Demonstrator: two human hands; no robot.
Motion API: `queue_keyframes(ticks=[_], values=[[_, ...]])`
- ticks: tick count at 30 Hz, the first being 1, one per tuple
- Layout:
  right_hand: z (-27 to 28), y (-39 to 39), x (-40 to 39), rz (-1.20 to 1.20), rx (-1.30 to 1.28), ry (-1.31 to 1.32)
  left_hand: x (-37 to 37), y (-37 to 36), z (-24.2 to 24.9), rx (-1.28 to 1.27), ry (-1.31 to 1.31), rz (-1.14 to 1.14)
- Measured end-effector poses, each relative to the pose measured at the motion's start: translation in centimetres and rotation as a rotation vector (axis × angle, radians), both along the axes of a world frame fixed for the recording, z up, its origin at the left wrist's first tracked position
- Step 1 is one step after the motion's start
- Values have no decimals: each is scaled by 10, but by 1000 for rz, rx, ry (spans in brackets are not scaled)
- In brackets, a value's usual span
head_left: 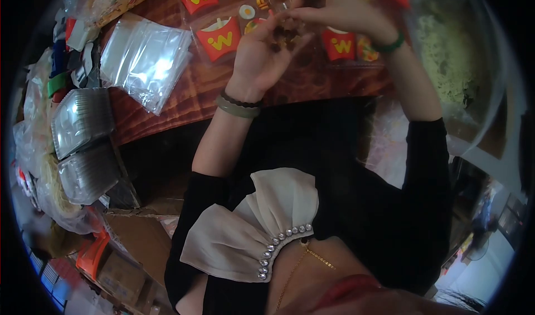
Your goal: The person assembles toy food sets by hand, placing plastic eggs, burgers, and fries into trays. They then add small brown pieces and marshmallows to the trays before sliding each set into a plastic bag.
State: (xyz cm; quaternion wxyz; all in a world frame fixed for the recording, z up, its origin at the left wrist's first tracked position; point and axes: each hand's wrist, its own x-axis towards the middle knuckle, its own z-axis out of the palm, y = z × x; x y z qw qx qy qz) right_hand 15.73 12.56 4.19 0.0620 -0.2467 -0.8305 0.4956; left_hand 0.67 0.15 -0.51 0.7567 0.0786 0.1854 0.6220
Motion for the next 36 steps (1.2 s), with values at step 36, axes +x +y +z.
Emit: queue_keyframes(ticks=[36], values=[[-59,-42,186,-508,729,-274,108,5,-22,-125,-23,-319]])
